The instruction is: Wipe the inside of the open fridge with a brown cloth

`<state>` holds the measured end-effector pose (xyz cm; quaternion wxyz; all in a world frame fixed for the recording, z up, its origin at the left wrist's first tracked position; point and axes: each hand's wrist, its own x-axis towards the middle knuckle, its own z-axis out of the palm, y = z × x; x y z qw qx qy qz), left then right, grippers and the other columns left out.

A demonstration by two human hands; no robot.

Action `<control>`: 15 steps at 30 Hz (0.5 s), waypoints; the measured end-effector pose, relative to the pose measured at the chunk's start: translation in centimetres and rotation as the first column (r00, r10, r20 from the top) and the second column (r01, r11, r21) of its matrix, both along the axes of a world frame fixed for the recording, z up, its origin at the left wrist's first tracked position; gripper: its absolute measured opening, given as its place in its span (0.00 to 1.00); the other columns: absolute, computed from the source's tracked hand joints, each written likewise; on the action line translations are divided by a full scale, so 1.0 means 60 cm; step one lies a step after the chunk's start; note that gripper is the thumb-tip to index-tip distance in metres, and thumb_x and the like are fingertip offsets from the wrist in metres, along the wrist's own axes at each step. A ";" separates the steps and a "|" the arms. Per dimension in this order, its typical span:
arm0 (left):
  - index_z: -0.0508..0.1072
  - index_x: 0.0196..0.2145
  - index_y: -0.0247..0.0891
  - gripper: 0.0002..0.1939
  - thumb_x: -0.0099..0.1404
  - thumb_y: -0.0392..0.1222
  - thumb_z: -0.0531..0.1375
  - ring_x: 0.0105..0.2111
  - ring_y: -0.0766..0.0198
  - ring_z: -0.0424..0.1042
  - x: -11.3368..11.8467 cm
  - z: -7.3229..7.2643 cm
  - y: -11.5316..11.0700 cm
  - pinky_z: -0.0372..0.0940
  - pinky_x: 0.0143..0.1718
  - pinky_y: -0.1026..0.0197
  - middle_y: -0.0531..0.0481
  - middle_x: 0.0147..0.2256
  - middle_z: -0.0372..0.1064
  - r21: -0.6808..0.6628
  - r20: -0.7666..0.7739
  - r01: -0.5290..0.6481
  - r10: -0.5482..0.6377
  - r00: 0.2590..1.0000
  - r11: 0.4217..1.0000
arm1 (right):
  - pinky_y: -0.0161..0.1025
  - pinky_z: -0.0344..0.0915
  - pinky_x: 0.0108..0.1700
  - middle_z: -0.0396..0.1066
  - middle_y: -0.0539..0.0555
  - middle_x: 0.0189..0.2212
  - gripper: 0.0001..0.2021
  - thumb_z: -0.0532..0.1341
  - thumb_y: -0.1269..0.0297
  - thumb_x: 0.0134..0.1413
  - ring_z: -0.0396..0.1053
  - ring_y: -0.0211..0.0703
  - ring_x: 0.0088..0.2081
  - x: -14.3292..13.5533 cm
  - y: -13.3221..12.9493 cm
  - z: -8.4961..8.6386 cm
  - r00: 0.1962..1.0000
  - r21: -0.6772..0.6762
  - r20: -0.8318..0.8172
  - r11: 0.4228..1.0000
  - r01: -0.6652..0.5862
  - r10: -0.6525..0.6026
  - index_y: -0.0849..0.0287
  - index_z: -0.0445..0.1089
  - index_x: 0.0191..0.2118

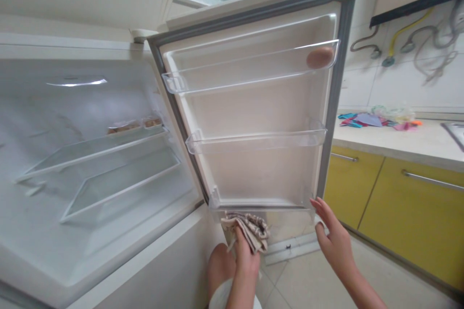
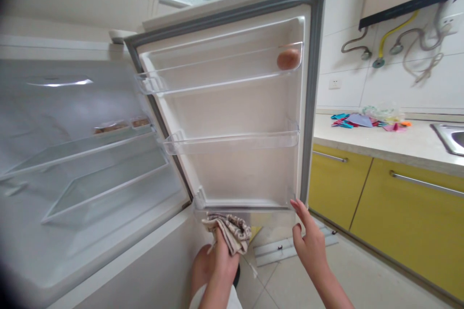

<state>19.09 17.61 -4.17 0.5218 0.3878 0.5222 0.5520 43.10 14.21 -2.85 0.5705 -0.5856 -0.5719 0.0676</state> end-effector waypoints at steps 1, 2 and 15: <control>0.75 0.43 0.47 0.22 0.67 0.63 0.51 0.49 0.54 0.78 0.032 -0.003 -0.007 0.74 0.48 0.50 0.46 0.45 0.80 -0.025 0.087 -0.033 0.035 0.996 0.999 | 0.53 0.68 0.62 0.70 0.59 0.61 0.29 0.51 0.68 0.61 0.71 0.49 0.60 0.002 0.001 0.002 0.996 0.000 -0.085 0.999 -0.034 0.034 0.50 0.56 0.68; 0.76 0.41 0.44 0.21 0.66 0.61 0.55 0.47 0.56 0.79 0.063 -0.006 -0.014 0.74 0.48 0.52 0.45 0.44 0.80 -0.124 0.336 -0.106 0.142 0.931 0.987 | 0.54 0.66 0.64 0.69 0.59 0.62 0.29 0.51 0.68 0.61 0.70 0.49 0.60 0.004 0.002 0.005 0.983 0.012 -0.164 0.997 -0.076 0.077 0.50 0.56 0.68; 0.79 0.39 0.36 0.14 0.59 0.48 0.68 0.37 0.57 0.80 0.176 0.011 -0.046 0.74 0.42 0.55 0.44 0.38 0.82 -0.251 0.838 0.213 0.101 0.536 0.944 | 0.60 0.71 0.57 0.80 0.58 0.43 0.25 0.72 0.49 0.34 0.75 0.63 0.53 -0.045 -0.063 -0.175 0.427 -0.261 -0.899 0.904 -0.339 -0.099 0.52 0.74 0.41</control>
